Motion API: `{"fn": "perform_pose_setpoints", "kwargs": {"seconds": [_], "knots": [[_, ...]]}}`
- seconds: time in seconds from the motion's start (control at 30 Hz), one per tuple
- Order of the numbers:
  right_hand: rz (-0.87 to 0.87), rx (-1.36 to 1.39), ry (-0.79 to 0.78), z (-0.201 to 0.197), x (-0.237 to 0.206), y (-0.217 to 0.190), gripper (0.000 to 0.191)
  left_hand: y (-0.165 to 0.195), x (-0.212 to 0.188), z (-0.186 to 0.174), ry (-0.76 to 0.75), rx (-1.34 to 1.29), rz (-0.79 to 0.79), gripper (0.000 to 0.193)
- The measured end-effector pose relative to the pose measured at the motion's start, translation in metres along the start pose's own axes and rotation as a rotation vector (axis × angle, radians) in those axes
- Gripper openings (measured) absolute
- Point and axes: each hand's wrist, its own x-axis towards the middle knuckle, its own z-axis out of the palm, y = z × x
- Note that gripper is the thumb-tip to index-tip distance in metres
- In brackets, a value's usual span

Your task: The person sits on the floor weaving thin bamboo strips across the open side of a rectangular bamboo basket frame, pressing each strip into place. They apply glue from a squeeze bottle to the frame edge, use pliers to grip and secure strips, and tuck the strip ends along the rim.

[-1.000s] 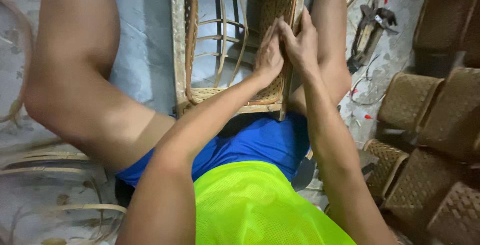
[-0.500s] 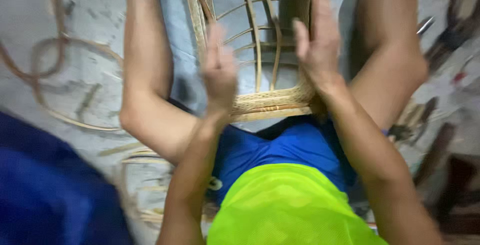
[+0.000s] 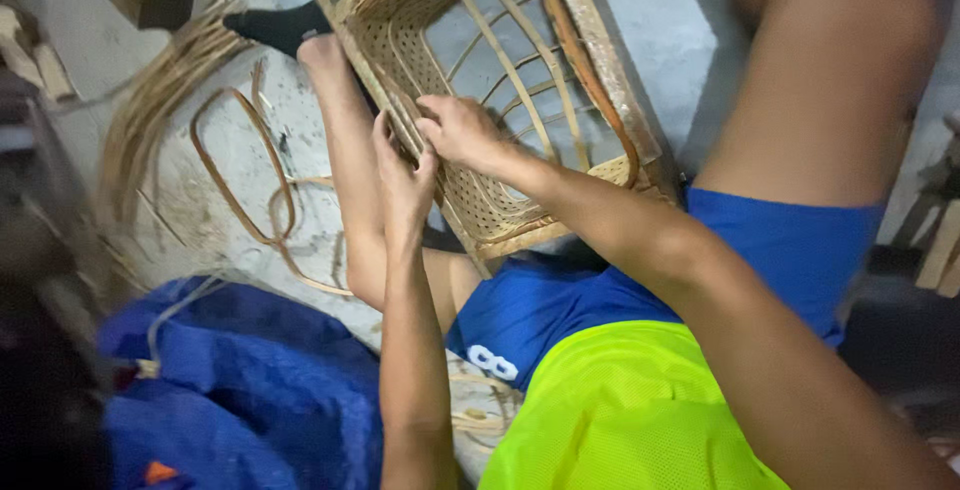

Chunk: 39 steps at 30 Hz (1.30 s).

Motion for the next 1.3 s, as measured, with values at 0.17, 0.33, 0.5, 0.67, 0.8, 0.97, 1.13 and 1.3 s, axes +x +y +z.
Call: {"fn": "perform_pose_setpoints", "kwargs": {"seconds": [0.17, 0.33, 0.5, 0.67, 0.8, 0.97, 1.13, 1.3], "knots": [[-0.022, 0.031, -0.083, -0.008, 0.000, -0.008, 0.020, 0.023, -0.002, 0.009, -0.035, 0.288, -0.087, 0.050], [-0.160, 0.032, 0.039, -0.013, -0.004, -0.013, 0.019, 0.039, 0.015, 0.017, 0.085, 0.670, 0.110, 0.028], [-0.120, 0.037, 0.008, -0.023, -0.005, -0.020, 0.026, 0.045, 0.026, 0.021, 0.080, 0.583, -0.042, 0.021], [-0.173, 0.006, 0.060, -0.024, -0.005, -0.021, 0.019, 0.047, 0.024, 0.014, 0.083, 0.609, -0.086, 0.020], [-0.173, -0.021, 0.042, -0.019, -0.003, -0.021, 0.019, 0.045, 0.024, 0.009, 0.099, 0.544, -0.132, 0.019], [-0.051, 0.008, -0.111, -0.009, 0.002, -0.023, 0.023, 0.023, 0.019, 0.003, 0.115, 0.427, -0.211, 0.022], [-0.039, 0.086, -0.080, 0.001, -0.002, -0.019, 0.039, -0.011, 0.016, -0.006, 0.236, 0.097, -0.045, 0.049], [-0.274, 0.004, -0.213, 0.010, -0.010, -0.005, 0.066, -0.041, 0.006, -0.017, -0.032, -0.502, -0.337, 0.058]]}}
